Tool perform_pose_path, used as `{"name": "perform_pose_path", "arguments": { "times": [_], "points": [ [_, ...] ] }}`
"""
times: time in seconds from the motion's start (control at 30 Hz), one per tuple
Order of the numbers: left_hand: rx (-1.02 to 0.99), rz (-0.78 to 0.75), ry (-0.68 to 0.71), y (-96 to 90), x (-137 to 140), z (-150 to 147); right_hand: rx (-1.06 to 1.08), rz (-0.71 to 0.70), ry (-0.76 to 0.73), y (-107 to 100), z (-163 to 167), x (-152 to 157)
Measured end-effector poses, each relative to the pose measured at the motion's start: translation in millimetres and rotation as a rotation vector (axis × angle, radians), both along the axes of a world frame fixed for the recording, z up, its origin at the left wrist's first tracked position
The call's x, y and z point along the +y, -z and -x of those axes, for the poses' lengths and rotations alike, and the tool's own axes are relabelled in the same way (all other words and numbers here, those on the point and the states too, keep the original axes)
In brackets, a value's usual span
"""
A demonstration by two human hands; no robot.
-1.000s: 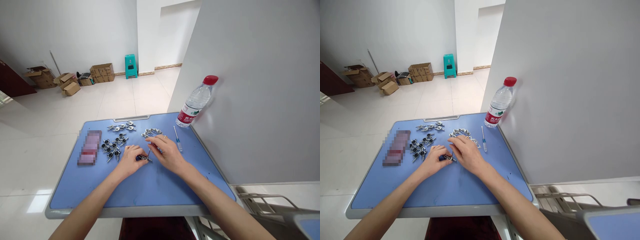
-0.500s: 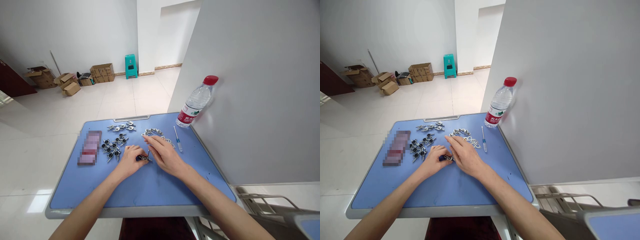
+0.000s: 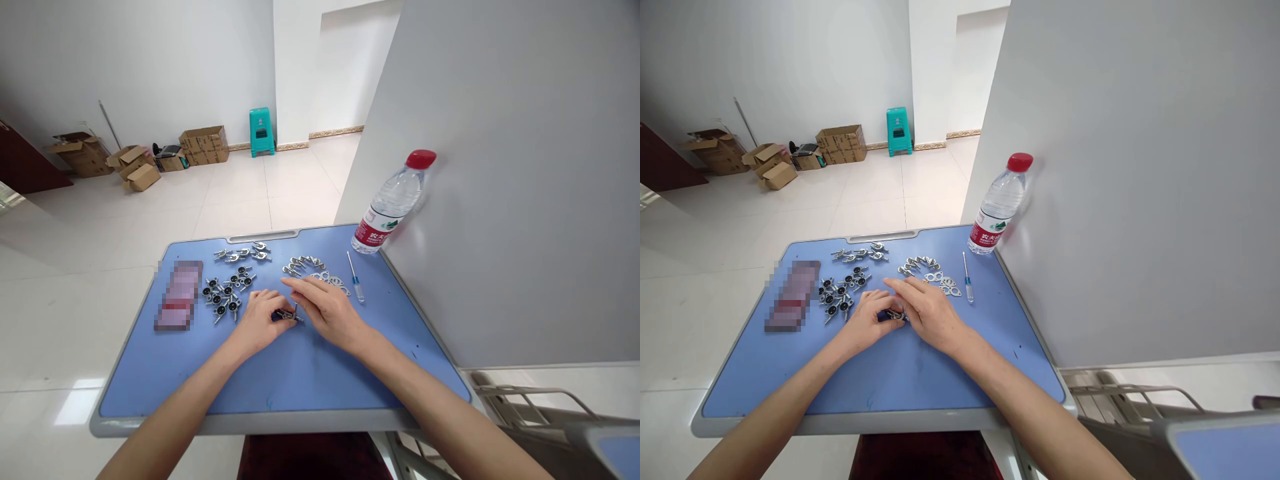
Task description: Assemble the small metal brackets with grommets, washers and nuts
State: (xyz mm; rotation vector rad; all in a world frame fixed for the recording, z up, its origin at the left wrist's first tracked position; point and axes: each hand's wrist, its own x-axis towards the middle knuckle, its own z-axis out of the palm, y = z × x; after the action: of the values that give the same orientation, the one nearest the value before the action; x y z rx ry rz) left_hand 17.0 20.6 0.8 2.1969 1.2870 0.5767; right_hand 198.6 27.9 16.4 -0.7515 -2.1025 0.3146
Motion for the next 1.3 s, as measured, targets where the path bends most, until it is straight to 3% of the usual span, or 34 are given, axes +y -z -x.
{"name": "perform_pose_path", "arguments": {
  "times": [0.1,0.27,0.47,0.77,1.3],
  "points": [
    [0.013,0.010,-0.001,-0.8,0,0,-0.026,-0.035,0.108,2,0,1],
    [0.021,0.018,0.003,-0.5,1,1,0.011,0.040,0.007,0,-3,3],
    [0.035,0.012,-0.003,1.7,1,0,-0.015,-0.125,0.169,5,3,1],
    [0.014,0.001,-0.001,1.0,0,0,-0.070,-0.258,0.319,4,7,-3],
    [-0.034,0.007,-0.004,5.0,2,0,0.071,-0.132,0.137,7,11,-2]
  ]
}}
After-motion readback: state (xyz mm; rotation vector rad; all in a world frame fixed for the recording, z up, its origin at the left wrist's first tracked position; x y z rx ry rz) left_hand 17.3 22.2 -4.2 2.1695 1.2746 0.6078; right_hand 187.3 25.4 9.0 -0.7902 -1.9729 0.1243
